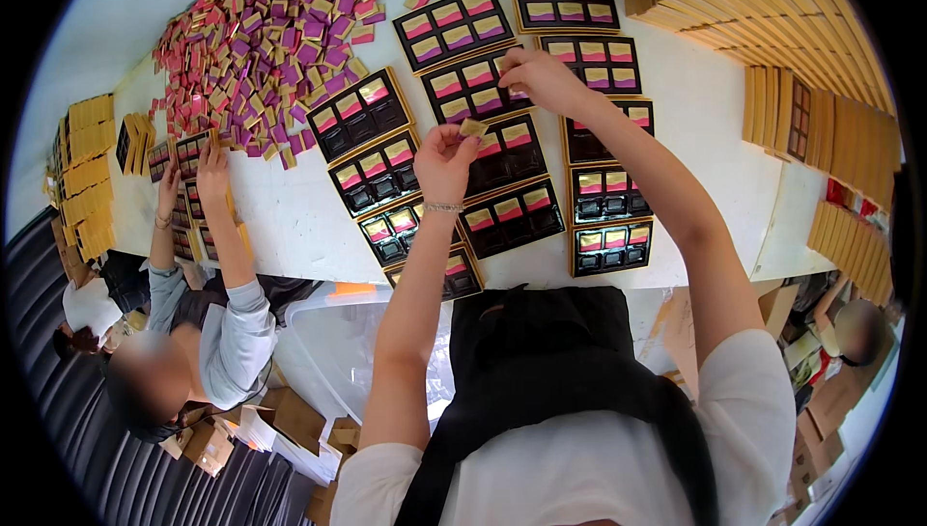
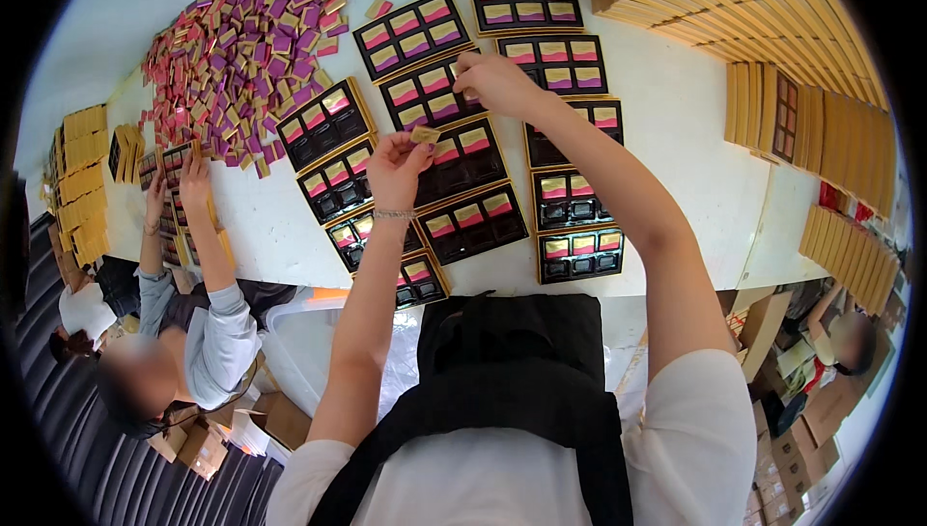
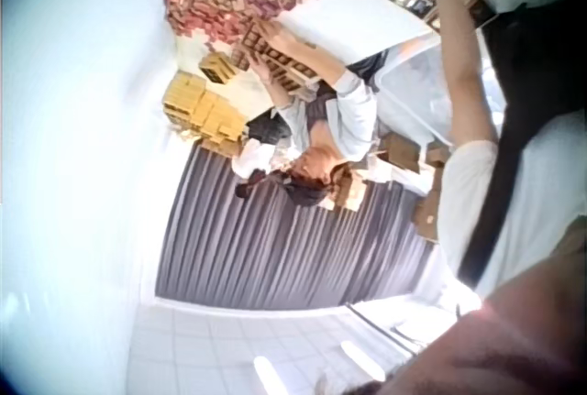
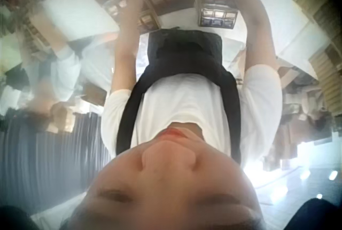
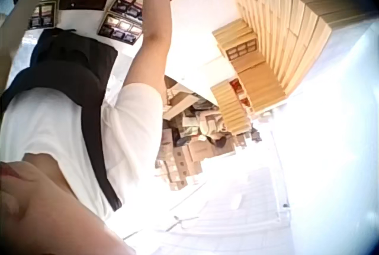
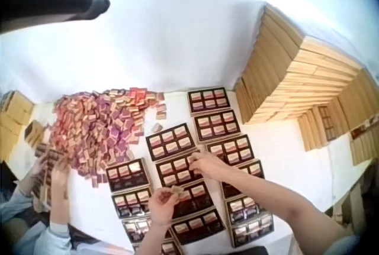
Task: The person places small, colorful rectangular items into the compartments of black trays on a table. They arrange the items by hand, filling the slots in the trays and stacking the completed units. The person also handles a clear plastic bag and uses scissors to cut a small piece of material.
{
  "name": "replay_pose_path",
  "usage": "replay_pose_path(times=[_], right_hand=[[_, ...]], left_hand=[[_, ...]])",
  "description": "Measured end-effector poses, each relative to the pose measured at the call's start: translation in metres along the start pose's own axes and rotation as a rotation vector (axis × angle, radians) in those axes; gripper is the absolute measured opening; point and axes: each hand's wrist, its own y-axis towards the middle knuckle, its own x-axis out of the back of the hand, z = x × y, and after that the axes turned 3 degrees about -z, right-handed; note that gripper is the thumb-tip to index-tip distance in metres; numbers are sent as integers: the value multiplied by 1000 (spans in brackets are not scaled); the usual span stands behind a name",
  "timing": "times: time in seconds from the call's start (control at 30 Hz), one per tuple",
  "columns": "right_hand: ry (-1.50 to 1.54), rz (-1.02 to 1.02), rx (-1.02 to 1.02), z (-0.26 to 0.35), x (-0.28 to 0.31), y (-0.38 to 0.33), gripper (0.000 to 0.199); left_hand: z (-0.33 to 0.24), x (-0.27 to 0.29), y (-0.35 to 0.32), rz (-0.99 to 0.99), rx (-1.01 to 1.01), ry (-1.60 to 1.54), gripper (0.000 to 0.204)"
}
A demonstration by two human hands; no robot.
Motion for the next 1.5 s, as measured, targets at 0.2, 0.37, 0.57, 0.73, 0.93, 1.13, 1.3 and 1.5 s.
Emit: replay_pose_path(times=[0.2,0.37,0.57,0.73,0.93,1.13,1.3,1.5], right_hand=[[-216,-300,62,28,-7,-31,34],[-210,-588,-312,33,-4,-96,31],[-146,-700,-548,30,16,-116,27],[-331,-449,-338,25,1,-116,43],[-550,-244,-402,18,-14,-112,55],[-639,-220,-338,19,-13,-107,57],[-633,-240,-394,25,-8,-90,44],[-264,-497,-80,38,6,53,18]], left_hand=[[-1,-35,-24,-74,52,-115,25],[7,-77,-6,-21,66,-77,25],[9,-146,38,-11,-240,529,29],[-5,-110,14,-3,-691,1104,38],[21,-76,12,210,-827,1424,57],[23,-80,13,181,-754,1445,61],[17,-78,12,224,-739,1371,63],[-55,17,105,-267,-757,1243,42]])
